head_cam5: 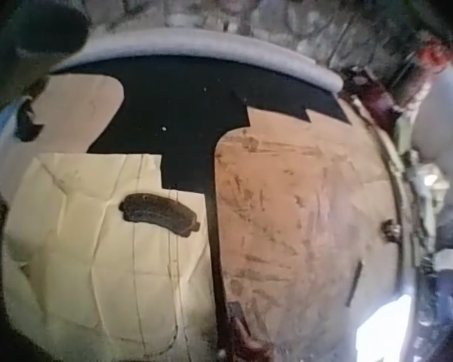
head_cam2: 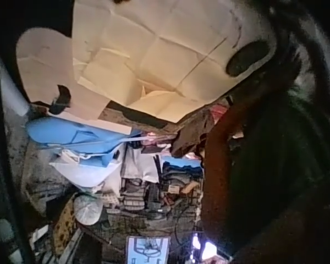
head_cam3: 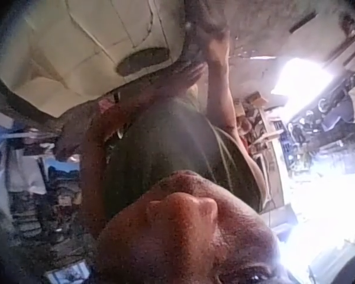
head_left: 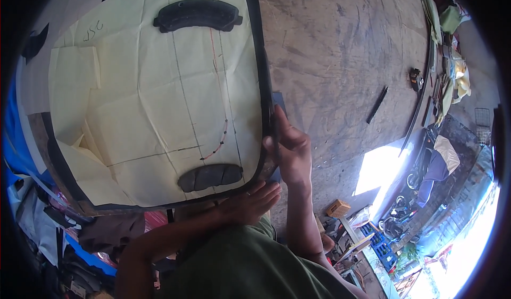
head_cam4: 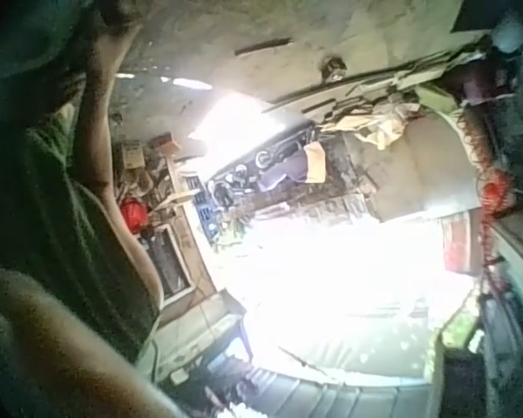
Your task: Trace a pattern onto black fabric using chalk and cut the fabric using a utility knife and scissors.
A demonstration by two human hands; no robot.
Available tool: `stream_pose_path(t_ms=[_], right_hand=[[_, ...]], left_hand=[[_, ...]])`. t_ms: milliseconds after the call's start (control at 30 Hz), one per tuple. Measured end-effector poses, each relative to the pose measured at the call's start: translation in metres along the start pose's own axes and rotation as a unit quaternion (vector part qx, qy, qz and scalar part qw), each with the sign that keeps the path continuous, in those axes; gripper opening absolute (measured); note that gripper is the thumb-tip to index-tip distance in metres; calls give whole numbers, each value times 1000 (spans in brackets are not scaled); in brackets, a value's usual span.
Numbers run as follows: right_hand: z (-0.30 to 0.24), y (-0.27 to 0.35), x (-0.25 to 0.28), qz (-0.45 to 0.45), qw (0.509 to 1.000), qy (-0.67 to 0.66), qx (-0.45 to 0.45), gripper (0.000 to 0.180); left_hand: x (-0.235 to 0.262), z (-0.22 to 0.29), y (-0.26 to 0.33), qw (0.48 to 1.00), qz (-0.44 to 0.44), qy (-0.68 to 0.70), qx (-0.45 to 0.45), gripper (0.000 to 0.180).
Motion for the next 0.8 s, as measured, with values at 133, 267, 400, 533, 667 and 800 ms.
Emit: stream_pose_path(t_ms=[133, 267, 400, 533, 667, 800], right_hand=[[4, 0, 5, -11, 1000, 14, 6, 22], [-1, 3, 5, 14, 997, 10, -77, 12], [-5, 0, 7, 9, 998, 20, -55, 18], [-11, -11, 1, 16, 998, 38, -47, 29], [-13, -18, -2, 21, 998, 41, -40, 42], [-13, -17, -2, 11, 1000, 21, -19, 54]], left_hand=[[1, 0, -2, 998, 37, 49, 10, 54], [7, 0, -2, 997, 26, 72, 9, 55], [1, -2, 1, 994, 30, 102, 8, 56], [-4, -4, 3, 992, 35, 122, 7, 57], [-6, -4, 5, 991, 32, 133, 8, 58], [-6, -4, 5, 989, 25, 145, 11, 58]])
Point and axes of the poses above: each hand's wrist, its own y-axis away from the middle knuckle, its own x-axis out of the back of the hand, z = x × y, the point moved 2 cm from there along -y, towards the middle knuckle, and after that the axes turned 12 degrees about y, right-handed, at the moved point
